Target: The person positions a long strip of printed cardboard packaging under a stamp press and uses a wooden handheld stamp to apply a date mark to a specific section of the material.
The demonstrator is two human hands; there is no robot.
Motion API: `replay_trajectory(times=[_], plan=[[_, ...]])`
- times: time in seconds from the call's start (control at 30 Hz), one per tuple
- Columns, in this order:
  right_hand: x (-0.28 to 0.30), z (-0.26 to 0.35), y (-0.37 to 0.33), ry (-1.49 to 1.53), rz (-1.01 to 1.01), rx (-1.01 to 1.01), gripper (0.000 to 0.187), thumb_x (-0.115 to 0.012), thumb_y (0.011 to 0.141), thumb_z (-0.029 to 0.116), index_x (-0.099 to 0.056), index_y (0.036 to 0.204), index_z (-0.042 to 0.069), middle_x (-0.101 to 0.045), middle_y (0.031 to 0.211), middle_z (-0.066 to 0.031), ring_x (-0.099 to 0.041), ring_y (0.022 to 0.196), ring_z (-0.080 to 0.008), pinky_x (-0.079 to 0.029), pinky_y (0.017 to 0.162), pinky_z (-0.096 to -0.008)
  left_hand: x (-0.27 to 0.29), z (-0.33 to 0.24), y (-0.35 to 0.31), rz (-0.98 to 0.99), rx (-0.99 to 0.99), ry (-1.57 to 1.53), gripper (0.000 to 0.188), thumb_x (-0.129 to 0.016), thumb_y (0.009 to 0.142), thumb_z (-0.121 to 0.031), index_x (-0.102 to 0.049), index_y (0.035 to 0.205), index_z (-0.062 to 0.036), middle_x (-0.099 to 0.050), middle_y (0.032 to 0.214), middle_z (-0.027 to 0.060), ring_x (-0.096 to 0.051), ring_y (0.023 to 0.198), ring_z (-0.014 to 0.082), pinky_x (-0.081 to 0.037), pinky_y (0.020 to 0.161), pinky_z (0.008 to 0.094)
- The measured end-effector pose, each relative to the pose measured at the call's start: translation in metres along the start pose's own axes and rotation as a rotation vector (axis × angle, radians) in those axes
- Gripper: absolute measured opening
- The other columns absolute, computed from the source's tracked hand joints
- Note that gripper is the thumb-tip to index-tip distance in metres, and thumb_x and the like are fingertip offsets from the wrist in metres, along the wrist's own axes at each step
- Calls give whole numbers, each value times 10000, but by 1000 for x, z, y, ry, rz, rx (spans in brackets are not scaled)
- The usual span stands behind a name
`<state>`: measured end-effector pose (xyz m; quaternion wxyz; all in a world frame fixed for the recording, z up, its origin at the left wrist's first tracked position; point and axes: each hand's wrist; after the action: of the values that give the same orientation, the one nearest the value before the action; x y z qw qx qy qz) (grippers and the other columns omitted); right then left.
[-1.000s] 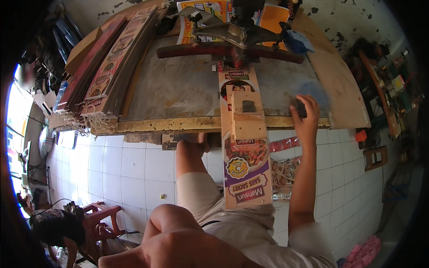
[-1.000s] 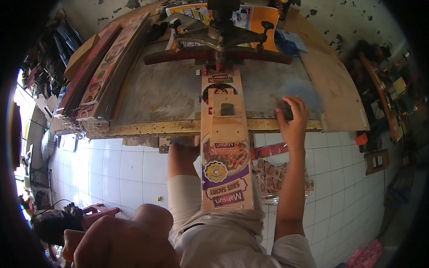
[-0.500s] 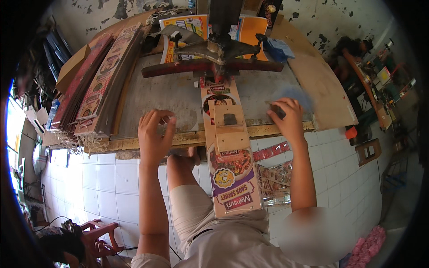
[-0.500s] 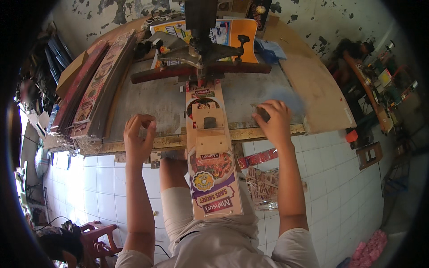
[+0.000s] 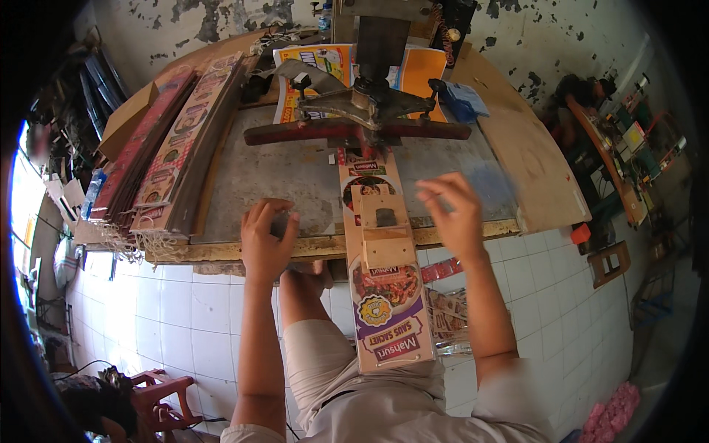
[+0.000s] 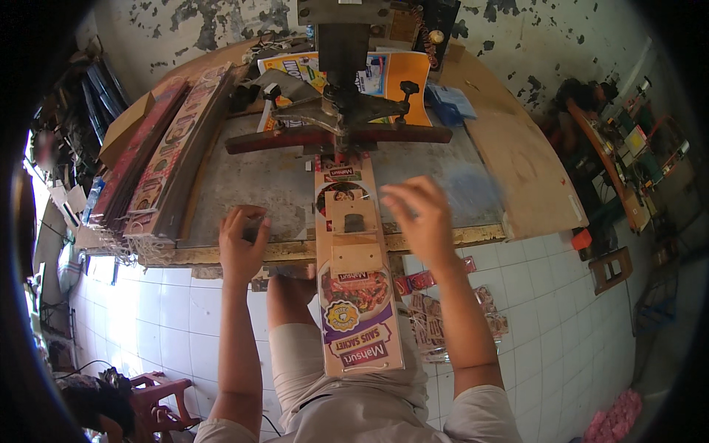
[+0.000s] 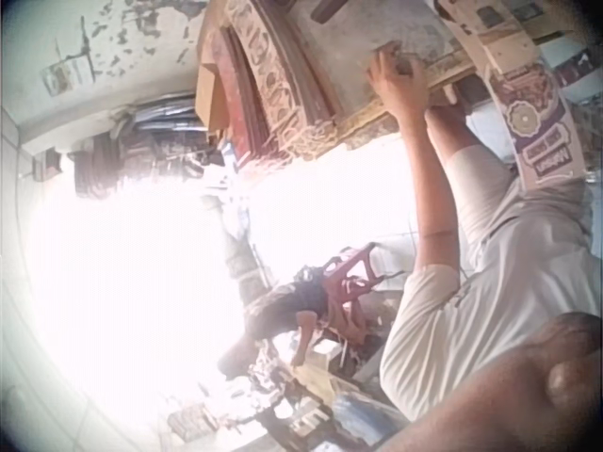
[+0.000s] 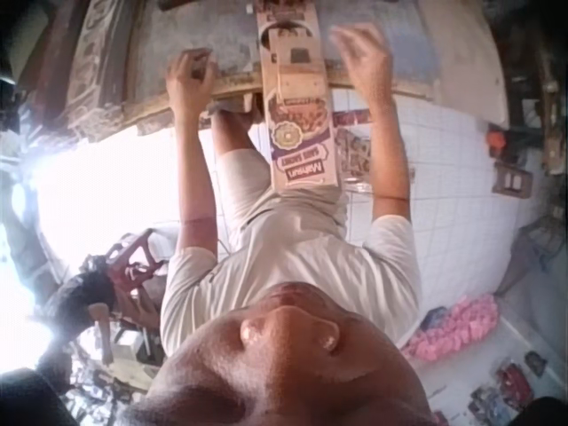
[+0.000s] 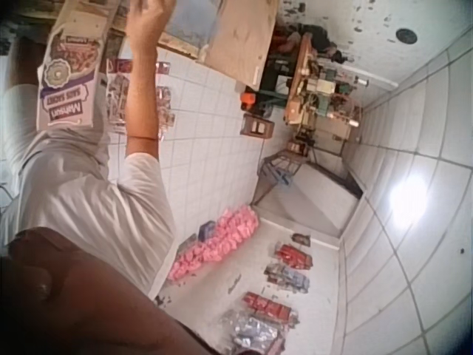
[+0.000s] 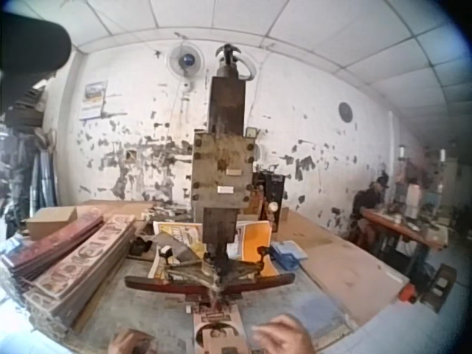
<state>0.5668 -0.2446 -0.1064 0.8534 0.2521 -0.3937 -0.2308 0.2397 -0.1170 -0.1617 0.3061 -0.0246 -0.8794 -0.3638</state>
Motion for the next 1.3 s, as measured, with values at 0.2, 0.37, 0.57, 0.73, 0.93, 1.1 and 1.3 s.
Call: replay_trajectory(times=[0.2, 0.37, 0.57, 0.73, 0.93, 1.1, 1.3], plan=[[-24, -2, 5, -26, 293, 154, 291, -720, 1064, 53, -801, 1344, 54, -759, 1115, -88, -690, 1112, -293, -530, 1049, -450, -1, -1, 1, 24, -17, -4, 186, -810, 965, -158, -775, 1132, -84, -764, 1118, 69, -720, 1059, 301, -501, 1027, 456], [-23, -9, 6, 46, 307, 198, 435, -627, 1101, 23, -685, 1531, 59, -786, 1185, -95, -689, 1167, -332, -517, 1089, -486, 0, -5, 2, 35, -42, 13, 188, -813, 959, -161, -775, 1123, -76, -768, 1122, 63, -719, 1062, 306, -502, 1040, 464], [-15, 0, -1, 58, 354, 172, 485, -620, 1112, 38, -633, 1593, 101, -795, 1290, -90, -696, 1204, -344, -522, 1099, -485, -1, -2, -1, 15, -55, 5, 181, -822, 945, -157, -773, 1095, -69, -773, 1101, 78, -726, 1044, 329, -543, 979, 470], [-13, 3, -2, 193, 376, 26, 559, -638, 1085, 16, -601, 1632, 123, -805, 1329, -68, -687, 1288, -311, -498, 1161, -480, -1, -3, -3, 0, -79, 10, 169, -823, 941, -149, -771, 1079, -66, -774, 1082, 83, -730, 998, 340, -584, 865, 457], [-13, -6, -4, 45, 352, 193, 587, -697, 1073, 83, -580, 1646, 125, -785, 1379, -38, -668, 1331, -289, -404, 1241, -497, 0, -5, -4, 18, -100, 23, 170, -807, 922, -95, -753, 1078, -51, -768, 1080, 111, -743, 973, 351, -584, 860, 452], [-17, -17, -9, 155, 323, 155, 579, -715, 1078, 114, -591, 1643, 136, -800, 1346, -37, -682, 1315, -262, -389, 1247, -481, 0, -9, -2, 57, -133, 14, 218, -810, 922, -102, -754, 1130, -64, -769, 1150, 105, -731, 1079, 347, -560, 957, 484], [-14, -30, -10, 222, 319, 118, 603, -772, 1049, 159, -606, 1628, 130, -811, 1327, -30, -680, 1335, -243, -390, 1244, -476, -16, -52, 8, 229, -248, -155, 378, -783, 961, -154, -738, 1328, -76, -746, 1358, 127, -655, 1352, 369, -461, 1169, 551]])
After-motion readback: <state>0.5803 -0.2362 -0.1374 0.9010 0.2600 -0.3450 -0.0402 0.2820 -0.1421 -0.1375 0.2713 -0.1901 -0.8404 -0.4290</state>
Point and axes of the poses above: each hand's wrist, its own y-axis towards the middle knuckle, its own x-axis out of the back of the hand, z = x × y
